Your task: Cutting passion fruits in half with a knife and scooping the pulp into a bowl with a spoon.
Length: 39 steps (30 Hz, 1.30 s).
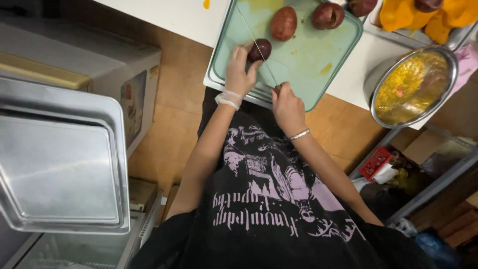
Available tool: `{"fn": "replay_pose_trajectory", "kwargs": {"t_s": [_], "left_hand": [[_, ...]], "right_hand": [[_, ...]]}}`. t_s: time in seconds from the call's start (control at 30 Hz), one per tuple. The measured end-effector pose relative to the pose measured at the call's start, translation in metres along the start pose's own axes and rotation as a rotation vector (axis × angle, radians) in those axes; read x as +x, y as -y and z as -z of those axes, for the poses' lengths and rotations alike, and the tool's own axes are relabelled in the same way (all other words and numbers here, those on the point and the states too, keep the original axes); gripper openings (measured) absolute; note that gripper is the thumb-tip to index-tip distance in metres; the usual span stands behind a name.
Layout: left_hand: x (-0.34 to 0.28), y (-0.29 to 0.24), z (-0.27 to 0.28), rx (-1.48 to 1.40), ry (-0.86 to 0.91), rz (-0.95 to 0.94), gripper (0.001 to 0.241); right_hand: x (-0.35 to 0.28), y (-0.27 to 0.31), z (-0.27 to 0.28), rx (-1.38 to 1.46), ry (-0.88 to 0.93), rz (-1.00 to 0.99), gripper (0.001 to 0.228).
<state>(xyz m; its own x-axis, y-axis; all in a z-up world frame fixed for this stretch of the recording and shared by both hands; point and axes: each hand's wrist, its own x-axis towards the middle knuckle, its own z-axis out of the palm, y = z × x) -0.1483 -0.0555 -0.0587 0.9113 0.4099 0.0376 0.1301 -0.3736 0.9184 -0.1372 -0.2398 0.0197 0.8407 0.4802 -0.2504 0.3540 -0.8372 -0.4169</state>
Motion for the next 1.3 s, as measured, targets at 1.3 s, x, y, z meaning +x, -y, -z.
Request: {"fn": "replay_pose_trajectory", "kwargs": {"t_s": [1.3], "left_hand": [[0.004,0.005,0.001,0.008,0.065,-0.048,0.049]], "right_hand": [[-0.030,0.009,-0.008,-0.027,0.041,-0.189,0.028]]}}
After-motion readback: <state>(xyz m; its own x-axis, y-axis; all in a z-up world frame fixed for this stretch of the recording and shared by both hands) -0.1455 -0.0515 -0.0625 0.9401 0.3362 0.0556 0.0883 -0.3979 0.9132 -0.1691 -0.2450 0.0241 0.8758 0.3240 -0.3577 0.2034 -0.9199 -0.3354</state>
